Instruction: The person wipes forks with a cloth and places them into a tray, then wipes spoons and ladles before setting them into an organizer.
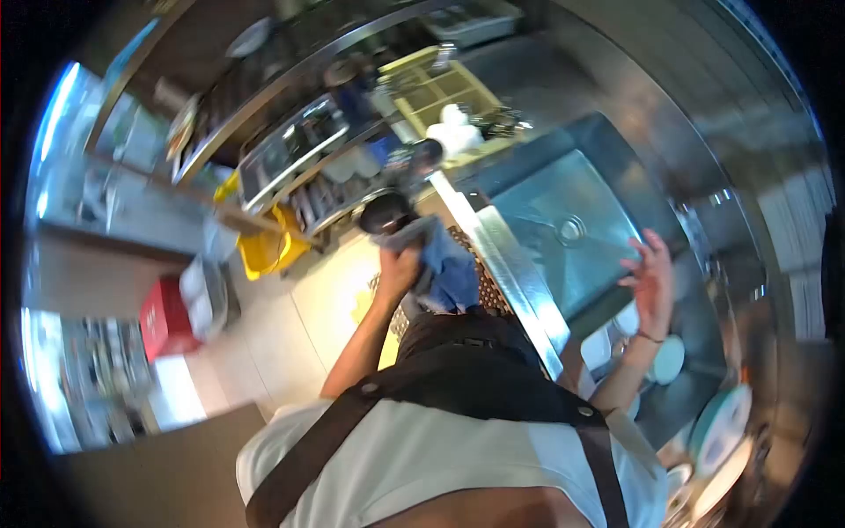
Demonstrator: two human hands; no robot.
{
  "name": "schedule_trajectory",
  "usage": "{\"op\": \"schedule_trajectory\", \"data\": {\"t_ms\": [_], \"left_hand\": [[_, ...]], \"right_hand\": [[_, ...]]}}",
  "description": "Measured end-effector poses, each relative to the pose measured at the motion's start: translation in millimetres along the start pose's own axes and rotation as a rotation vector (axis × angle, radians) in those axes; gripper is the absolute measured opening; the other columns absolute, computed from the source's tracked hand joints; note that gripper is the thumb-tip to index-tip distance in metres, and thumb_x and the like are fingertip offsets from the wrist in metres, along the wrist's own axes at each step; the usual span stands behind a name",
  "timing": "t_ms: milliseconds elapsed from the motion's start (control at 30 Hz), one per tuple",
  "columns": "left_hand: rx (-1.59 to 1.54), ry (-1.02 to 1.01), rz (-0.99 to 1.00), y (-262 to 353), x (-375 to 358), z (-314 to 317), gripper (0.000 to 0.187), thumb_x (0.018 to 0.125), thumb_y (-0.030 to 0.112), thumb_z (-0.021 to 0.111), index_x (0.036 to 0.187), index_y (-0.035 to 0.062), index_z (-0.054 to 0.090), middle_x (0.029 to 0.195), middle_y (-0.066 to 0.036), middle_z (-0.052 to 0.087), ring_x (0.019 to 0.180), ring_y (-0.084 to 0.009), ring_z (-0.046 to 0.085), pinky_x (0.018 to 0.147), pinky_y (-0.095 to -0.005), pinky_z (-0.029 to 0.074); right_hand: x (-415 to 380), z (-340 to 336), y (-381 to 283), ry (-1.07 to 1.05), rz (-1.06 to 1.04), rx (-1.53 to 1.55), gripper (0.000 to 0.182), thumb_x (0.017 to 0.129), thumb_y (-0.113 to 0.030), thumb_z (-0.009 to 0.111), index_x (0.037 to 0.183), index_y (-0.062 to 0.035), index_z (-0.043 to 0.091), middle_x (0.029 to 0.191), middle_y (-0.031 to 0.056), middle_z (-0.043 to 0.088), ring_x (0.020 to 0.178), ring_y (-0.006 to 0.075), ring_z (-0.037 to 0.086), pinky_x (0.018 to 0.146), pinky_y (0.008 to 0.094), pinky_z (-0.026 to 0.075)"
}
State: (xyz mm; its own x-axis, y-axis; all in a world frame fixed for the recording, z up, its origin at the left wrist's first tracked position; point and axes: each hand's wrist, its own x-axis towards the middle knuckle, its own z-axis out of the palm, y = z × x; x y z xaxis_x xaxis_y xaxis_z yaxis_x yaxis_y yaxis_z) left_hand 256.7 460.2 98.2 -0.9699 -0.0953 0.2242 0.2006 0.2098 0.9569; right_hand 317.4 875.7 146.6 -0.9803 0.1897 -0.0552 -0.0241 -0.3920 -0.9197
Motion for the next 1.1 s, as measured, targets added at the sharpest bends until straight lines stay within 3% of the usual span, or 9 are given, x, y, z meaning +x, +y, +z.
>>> {"op": "schedule_trajectory", "data": {"t_ms": [33,267,433,533,667,833,900,933,1100], "left_hand": [[0.241,-0.030,0.357,-11.5,14.9,-5.8,0.018,0.081,0.001,0.050,0.096,-0.0011,0.061,0.092,-0.015,0.062,0.087,-0.0297,0.059,0.079,-0.0370,0.046],[0.423,0.055,0.519,-15.5,63.2,-71.0,0.028,0.067,0.002,0.065,0.095,0.0030,0.060,0.090,-0.015,0.059,0.085,-0.0381,0.055,0.077,-0.0454,0.043],[0.513,0.165,0.720,-8.4,82.2,-130.5,0.038,0.061,0.005,0.069,0.098,0.0049,0.057,0.092,-0.016,0.057,0.086,-0.0392,0.051,0.075,-0.0457,0.040],[0.427,-0.003,0.571,-26.0,74.4,-164.0,0.035,0.068,0.004,0.064,0.102,0.0022,0.057,0.095,-0.016,0.060,0.091,-0.0369,0.054,0.081,-0.0438,0.043],[-0.202,-0.163,0.038,-13.4,60.4,-196.2,0.021,0.085,0.005,0.056,0.104,0.0003,0.061,0.097,-0.007,0.065,0.088,-0.0165,0.060,0.079,-0.0320,0.048],[-0.514,-0.065,-0.299,-26.6,55.8,-239.7,0.023,0.085,0.004,0.057,0.108,0.0020,0.062,0.097,-0.004,0.065,0.087,-0.0133,0.061,0.079,-0.0284,0.049],[-0.616,-0.036,-0.325,-22.7,56.6,-253.9,0.023,0.084,0.002,0.056,0.106,0.0020,0.062,0.097,-0.005,0.065,0.088,-0.0135,0.061,0.077,-0.0277,0.050],[-0.617,0.020,-0.335,-18.6,55.7,-258.4,0.023,0.083,0.002,0.056,0.105,0.0014,0.062,0.096,-0.004,0.065,0.086,-0.0134,0.061,0.075,-0.0272,0.050],[-0.676,0.178,-0.307,-27.2,48.8,-296.2,0.026,0.080,0.005,0.053,0.105,0.0020,0.062,0.095,-0.005,0.064,0.085,-0.0139,0.061,0.075,-0.0273,0.049]], "right_hand": [[14.9,32.9,14.9,-0.055,0.059,-0.079,0.046,0.095,-0.028,0.049,0.134,-0.0046,0.039,0.118,0.0150,0.058,0.088,0.0213,0.065,0.057,0.0292,0.056],[53.7,222.5,72.8,-0.528,0.135,-0.195,0.045,0.095,-0.013,0.049,0.137,-0.0088,0.036,0.121,0.0136,0.057,0.097,0.0201,0.062,0.073,0.0277,0.053],[73.3,326.8,91.4,-0.549,-0.003,-0.183,0.047,0.096,-0.015,0.048,0.141,-0.0092,0.033,0.130,0.0138,0.049,0.107,0.0189,0.057,0.082,0.0310,0.052],[84.8,385.4,102.2,-0.561,0.052,-0.084,0.045,0.099,-0.029,0.043,0.138,-0.0064,0.041,0.135,0.0070,0.045,0.112,0.0135,0.050,0.093,0.0282,0.041],[81.6,452.4,123.5,-0.618,-0.041,-0.080,0.038,0.100,-0.026,0.042,0.129,-0.0027,0.052,0.114,0.0013,0.061,0.099,0.0061,0.053,0.083,0.0209,0.041],[81.9,518.7,159.6,-0.700,-0.181,-0.169,0.045,0.100,-0.030,0.043,0.134,-0.0002,0.045,0.082,-0.0075,0.048,0.070,0.0014,0.033,0.063,0.0177,0.031],[85.3,540.6,175.0,-0.831,-0.081,-0.203,0.048,0.100,-0.031,0.042,0.137,-0.0006,0.041,0.087,-0.0049,0.054,0.075,0.0016,0.042,0.067,0.0170,0.035],[88.3,546.6,176.2,-0.909,0.029,-0.375,0.050,0.100,-0.032,0.040,0.141,-0.0024,0.035,0.115,0.0049,0.057,0.103,0.0086,0.050,0.089,0.0218,0.038],[87.0,587.0,202.5,-1.217,0.152,-0.152,0.058,0.099,-0.037,0.041,0.144,-0.0038,0.028,0.141,0.0107,0.040,0.129,0.0146,0.035,0.107,0.0283,0.026]]}}
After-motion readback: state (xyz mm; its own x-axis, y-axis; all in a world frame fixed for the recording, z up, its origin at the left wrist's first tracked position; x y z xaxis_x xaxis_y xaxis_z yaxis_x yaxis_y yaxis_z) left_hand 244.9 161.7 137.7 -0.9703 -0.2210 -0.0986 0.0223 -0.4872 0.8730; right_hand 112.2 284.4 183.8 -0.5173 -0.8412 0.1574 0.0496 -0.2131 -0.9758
